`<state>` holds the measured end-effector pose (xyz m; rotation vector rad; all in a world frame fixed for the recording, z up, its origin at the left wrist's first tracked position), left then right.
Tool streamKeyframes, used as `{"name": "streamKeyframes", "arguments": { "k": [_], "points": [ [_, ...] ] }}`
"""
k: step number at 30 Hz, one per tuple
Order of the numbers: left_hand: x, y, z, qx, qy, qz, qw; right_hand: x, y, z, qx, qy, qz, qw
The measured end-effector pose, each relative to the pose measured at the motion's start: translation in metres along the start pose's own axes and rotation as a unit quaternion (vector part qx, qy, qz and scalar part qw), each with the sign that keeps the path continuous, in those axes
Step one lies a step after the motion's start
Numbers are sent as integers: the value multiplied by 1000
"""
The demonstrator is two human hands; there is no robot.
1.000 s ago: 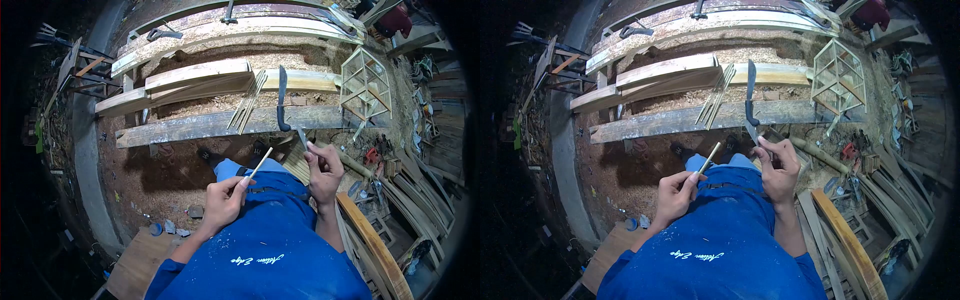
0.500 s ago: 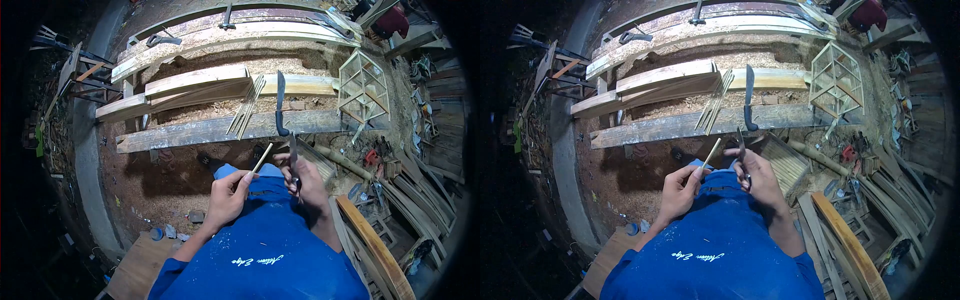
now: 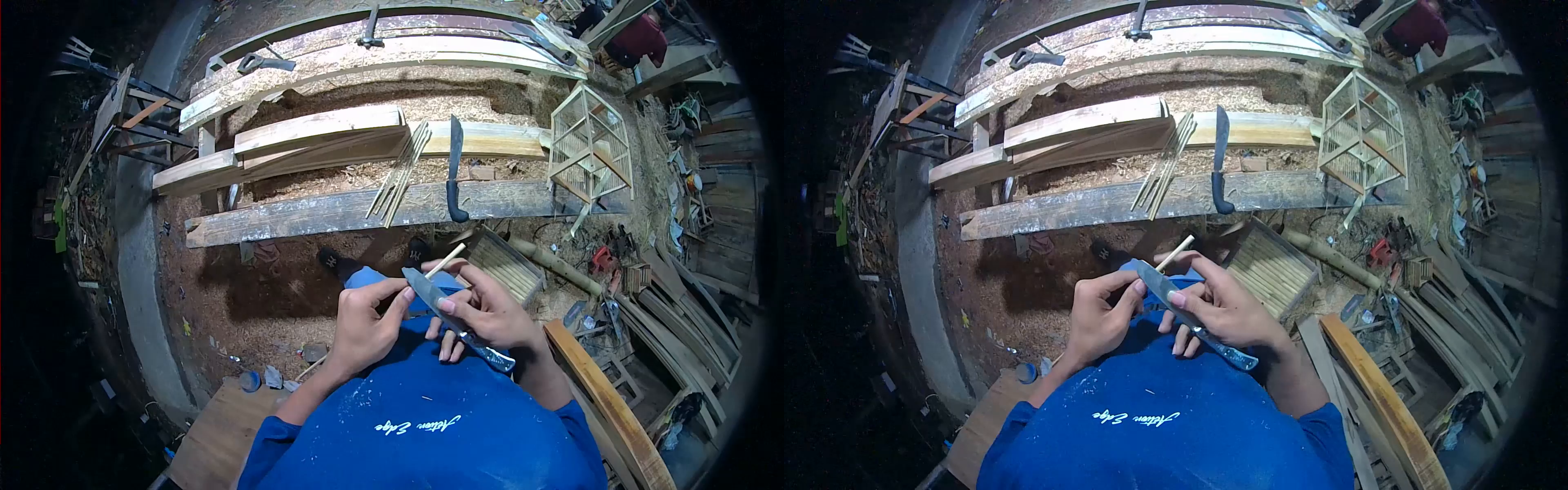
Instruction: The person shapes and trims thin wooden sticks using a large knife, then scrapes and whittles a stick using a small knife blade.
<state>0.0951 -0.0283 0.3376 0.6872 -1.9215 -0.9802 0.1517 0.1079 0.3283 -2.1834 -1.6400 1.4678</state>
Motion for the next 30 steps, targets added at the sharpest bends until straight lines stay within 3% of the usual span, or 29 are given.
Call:
{"name": "streamKeyframes", "arguments": {
  "k": [6, 17, 29, 30],
  "points": [
    [2, 5, -4, -6, -1, -1, 1000, -7, -2, 1, 55, -27, 75, 995],
    [6, 14, -12, -46, 20, 8, 999, -12, 15, -6, 22, -18, 90, 996],
    [11, 7, -21, -12, 3, 16, 1000, -8, 8, -15, 76, 81, 19, 994],
    [10, 0, -25, 16, -17, 33, 999, 8, -7, -27, 131, 148, 29, 980]
  ]
}}
Point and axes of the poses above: each hand's wrist, its own z-axis towards the middle knuckle, its own x-axis out of the back of the hand, y = z × x, the point moved 10 cm from there along z, towards the middle knuckle, and after that the axes turned 11 degrees about z, right-handed, at the moved point
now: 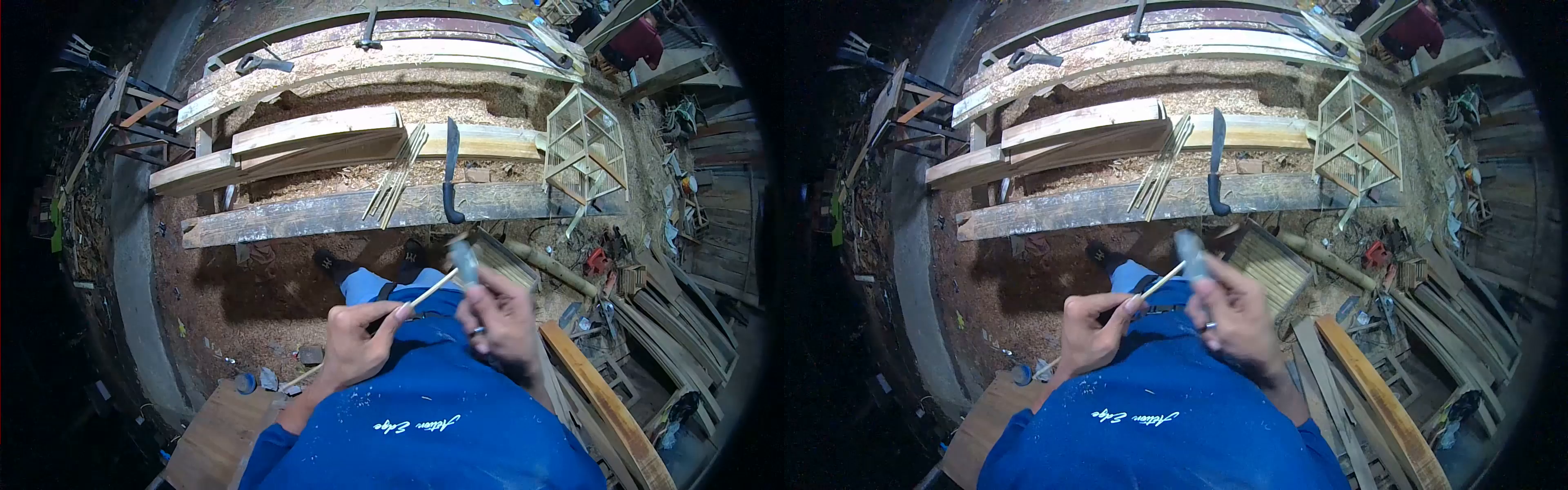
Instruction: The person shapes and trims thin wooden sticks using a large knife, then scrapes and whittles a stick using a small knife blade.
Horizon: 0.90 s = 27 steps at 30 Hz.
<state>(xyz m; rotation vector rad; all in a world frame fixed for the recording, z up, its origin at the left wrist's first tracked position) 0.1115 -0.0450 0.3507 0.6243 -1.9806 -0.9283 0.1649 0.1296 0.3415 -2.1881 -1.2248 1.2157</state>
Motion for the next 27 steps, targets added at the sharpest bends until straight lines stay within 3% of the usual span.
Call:
{"name": "streamKeyframes", "arguments": {
  "k": [1, 3, 5, 8, 18, 27],
  "points": [
    [2, -1, -1, -2, 1, 1, 1000, 19, -17, -3, 58, 67, 10, 996],
    [10, -9, -8, 23, 39, -27, 999, 35, -13, -5, 65, 82, 45, 994],
    [4, -15, -4, 25, 35, -27, 999, 28, -10, -6, 55, 56, 37, 996],
    [-2, -13, 3, 27, 24, -32, 999, -13, 1, -7, -44, -78, 36, 995],
    [-6, 6, 6, -19, 29, -53, 998, -31, 23, 4, -108, -159, 57, 980],
    [-1, 18, -1, -51, 51, -26, 997, -23, 21, -7, -98, -90, 11, 991]
  ]
}}
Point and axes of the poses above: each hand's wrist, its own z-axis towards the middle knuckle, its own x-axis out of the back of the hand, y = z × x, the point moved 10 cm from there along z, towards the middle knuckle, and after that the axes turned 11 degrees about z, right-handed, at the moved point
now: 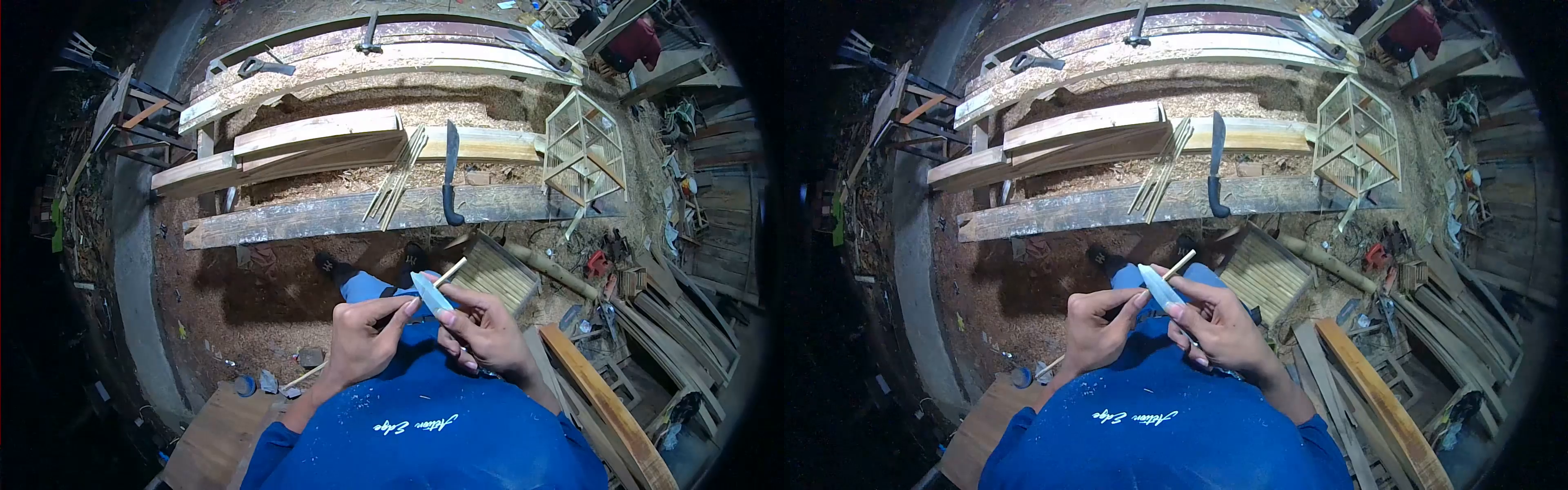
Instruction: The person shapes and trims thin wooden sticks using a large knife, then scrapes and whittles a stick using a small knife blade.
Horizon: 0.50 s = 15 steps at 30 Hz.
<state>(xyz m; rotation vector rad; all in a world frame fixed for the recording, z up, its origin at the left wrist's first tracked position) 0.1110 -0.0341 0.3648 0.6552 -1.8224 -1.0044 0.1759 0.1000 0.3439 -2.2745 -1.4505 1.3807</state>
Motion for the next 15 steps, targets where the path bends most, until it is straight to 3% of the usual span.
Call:
{"name": "streamKeyframes", "arguments": {
  "k": [4, 5, 6, 8, 10, 12, 15],
  "points": [
    [3, 4, -1, -24, 12, 3, 1000, 4, -6, -3, 19, 32, -5, 999],
    [5, -4, -5, 3, 3, 14, 1000, 49, -22, -11, 118, 194, -23, 974],
    [7, -12, -9, 29, -8, 26, 999, 87, -41, -37, 212, 348, -40, 912],
    [15, -16, -7, 26, 24, 17, 999, 91, -69, -50, 235, 222, 22, 946],
    [7, -20, -6, 59, -9, 24, 998, 82, -62, -51, 193, 233, 10, 953],
    [-1, -14, 2, 38, -16, 16, 999, 50, -63, -32, 155, 142, -84, 974],
    [-8, -12, 8, 40, -38, 10, 998, 15, -30, -9, 33, -1, -20, 999]
  ]
}}
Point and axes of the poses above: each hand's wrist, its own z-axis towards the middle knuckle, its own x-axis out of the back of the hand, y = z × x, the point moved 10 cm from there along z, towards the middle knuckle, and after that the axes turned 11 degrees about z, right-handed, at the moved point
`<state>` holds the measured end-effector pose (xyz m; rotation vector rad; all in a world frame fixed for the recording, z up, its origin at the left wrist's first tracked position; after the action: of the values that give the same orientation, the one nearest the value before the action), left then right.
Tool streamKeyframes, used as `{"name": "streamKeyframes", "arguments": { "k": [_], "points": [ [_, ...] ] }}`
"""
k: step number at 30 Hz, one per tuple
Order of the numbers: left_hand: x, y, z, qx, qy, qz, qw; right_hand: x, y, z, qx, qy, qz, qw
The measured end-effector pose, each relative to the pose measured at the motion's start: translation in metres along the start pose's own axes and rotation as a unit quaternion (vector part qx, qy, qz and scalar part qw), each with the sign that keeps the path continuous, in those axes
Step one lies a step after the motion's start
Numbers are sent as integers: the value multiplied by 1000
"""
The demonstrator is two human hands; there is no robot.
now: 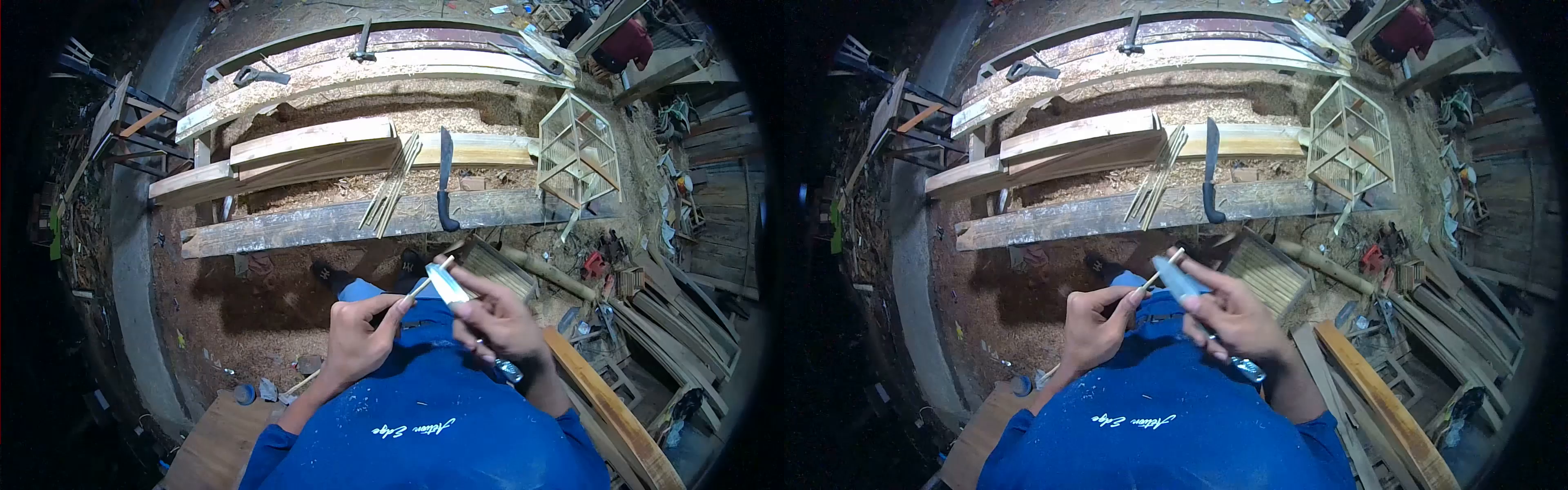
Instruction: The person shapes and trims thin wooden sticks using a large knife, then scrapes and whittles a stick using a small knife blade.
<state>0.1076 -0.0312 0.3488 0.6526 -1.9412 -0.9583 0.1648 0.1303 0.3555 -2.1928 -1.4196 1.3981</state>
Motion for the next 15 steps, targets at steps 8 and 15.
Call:
{"name": "streamKeyframes", "arguments": {
  "k": [8, 15],
  "points": [
    [3, 13, 1, -46, 26, 0, 999, -20, 27, 15, -52, -48, 65, 995],
    [12, 2, -12, -10, 22, 10, 1000, 62, -36, -18, 161, 195, 39, 967]
  ]
}}
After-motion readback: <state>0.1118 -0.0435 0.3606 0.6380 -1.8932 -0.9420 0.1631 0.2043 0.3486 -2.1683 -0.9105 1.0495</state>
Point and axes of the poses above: each hand's wrist, its own z-axis towards the middle knuckle, its own x-axis out of the back of the hand, y = z × x, the point moved 10 cm from there along z, towards the middle knuckle, and after that the axes turned 11 degrees about z, right-handed, at the moved point
